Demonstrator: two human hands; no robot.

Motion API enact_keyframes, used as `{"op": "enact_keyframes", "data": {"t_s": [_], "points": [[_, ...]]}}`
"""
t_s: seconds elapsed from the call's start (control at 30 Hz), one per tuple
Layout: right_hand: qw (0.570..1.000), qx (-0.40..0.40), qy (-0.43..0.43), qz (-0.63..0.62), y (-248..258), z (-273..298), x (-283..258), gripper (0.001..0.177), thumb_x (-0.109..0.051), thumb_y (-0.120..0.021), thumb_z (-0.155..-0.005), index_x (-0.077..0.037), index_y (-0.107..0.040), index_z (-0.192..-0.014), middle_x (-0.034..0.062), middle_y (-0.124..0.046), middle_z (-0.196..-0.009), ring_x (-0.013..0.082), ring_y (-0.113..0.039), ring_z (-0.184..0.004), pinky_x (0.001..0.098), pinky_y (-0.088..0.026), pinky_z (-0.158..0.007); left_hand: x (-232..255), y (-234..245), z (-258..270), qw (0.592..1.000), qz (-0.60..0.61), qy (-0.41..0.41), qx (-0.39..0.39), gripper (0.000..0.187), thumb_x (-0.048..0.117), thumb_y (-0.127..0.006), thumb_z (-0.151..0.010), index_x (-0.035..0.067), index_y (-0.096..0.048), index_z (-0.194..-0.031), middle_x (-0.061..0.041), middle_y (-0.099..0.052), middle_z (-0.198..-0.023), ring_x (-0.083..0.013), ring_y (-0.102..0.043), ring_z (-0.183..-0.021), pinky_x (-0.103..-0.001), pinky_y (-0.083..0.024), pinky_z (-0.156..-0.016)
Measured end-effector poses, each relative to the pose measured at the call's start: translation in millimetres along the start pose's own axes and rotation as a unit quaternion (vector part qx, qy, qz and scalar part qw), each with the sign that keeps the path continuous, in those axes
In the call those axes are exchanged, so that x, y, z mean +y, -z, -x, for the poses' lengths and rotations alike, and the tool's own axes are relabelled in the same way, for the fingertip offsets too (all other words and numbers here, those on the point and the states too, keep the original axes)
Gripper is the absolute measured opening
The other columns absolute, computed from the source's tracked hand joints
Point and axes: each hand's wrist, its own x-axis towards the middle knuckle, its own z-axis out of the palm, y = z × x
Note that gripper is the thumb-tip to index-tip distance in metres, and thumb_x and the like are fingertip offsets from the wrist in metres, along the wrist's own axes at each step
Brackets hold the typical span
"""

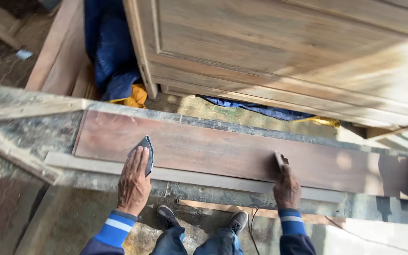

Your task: The person is sanding a long wooden board and smaller wooden pieces using an electric orbital sander and manual sandpaper on a workbench.

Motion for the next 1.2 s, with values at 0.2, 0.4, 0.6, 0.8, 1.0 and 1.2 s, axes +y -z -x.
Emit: {"op": "enact_keyframes", "data": {"t_s": [0.2,0.4,0.6,0.8,1.0,1.2], "points": [[0.990,0.139,-0.002,-0.023,-24,11,-74,0.038,-0.023,-0.059,-0.102,-0.006,-0.063,-0.135,0.0205,-0.063,-0.134,0.0373,-0.059,-0.123,0.0508,-0.047,-0.107,-42,-72,-62,0.977,-0.027,-0.147,-0.151,0.077,0.022,-0.067,-0.083,0.019,-0.037,-0.154,-0.013,-0.031,-0.163,-0.0358,-0.030,-0.150,-0.050,-0.023,-0.123],[0.962,0.109,0.220,-0.123,-92,97,-179,0.056,0.001,-0.056,-0.086,-0.006,-0.059,-0.141,0.0150,-0.057,-0.149,0.0327,-0.049,-0.146,0.0608,-0.031,-0.126,-49,-89,-66,0.968,-0.049,-0.148,-0.197,0.085,0.033,-0.069,-0.078,0.024,-0.033,-0.155,-0.008,-0.021,-0.167,-0.0340,-0.020,-0.154,-0.055,-0.014,-0.126],[0.989,0.105,0.103,0.011,34,-4,-65,0.038,-0.003,-0.052,-0.104,-0.016,-0.067,-0.138,0.0081,-0.056,-0.095,0.0247,-0.061,-0.101,0.0485,-0.051,-0.116,-49,-92,-63,0.969,-0.055,-0.154,-0.185,0.082,0.034,-0.066,-0.079,0.024,-0.034,-0.154,-0.009,-0.023,-0.167,-0.0352,-0.022,-0.154,-0.057,-0.016,-0.125],[0.974,0.226,0.003,-0.013,-37,52,-79,0.039,-0.009,-0.054,-0.102,-0.005,-0.058,-0.141,0.0220,-0.060,-0.143,0.0391,-0.058,-0.134,0.0582,-0.043,-0.116,-64,-100,-60,0.973,-0.056,-0.156,-0.163,0.079,0.035,-0.063,-0.080,0.027,-0.038,-0.154,-0.008,-0.027,-0.168,-0.0364,-0.027,-0.155,-0.060,-0.019,-0.126],[0.985,0.141,0.079,-0.061,-5,42,-36,0.043,-0.001,-0.053,-0.098,-0.007,-0.062,-0.139,0.0187,-0.064,-0.139,0.0348,-0.059,-0.134,0.0462,-0.049,-0.116,-120,-142,-35,0.973,-0.050,-0.210,-0.086,0.065,0.042,-0.056,-0.090,0.023,-0.051,-0.152,-0.014,-0.042,-0.165,-0.0408,-0.038,-0.152,-0.062,-0.021,-0.126],[0.979,0.202,0.009,0.001,-17,-15,65,0.037,-0.009,-0.053,-0.104,-0.004,-0.060,-0.140,0.0196,-0.063,-0.141,0.0354,-0.060,-0.134,0.0505,-0.048,-0.116,-233,-217,-28,0.932,-0.077,-0.352,0.032,0.063,0.047,-0.052,-0.094,0.013,-0.063,-0.146,-0.026,-0.056,-0.152,-0.0499,-0.050,-0.138,-0.063,-0.023,-0.117]]}}
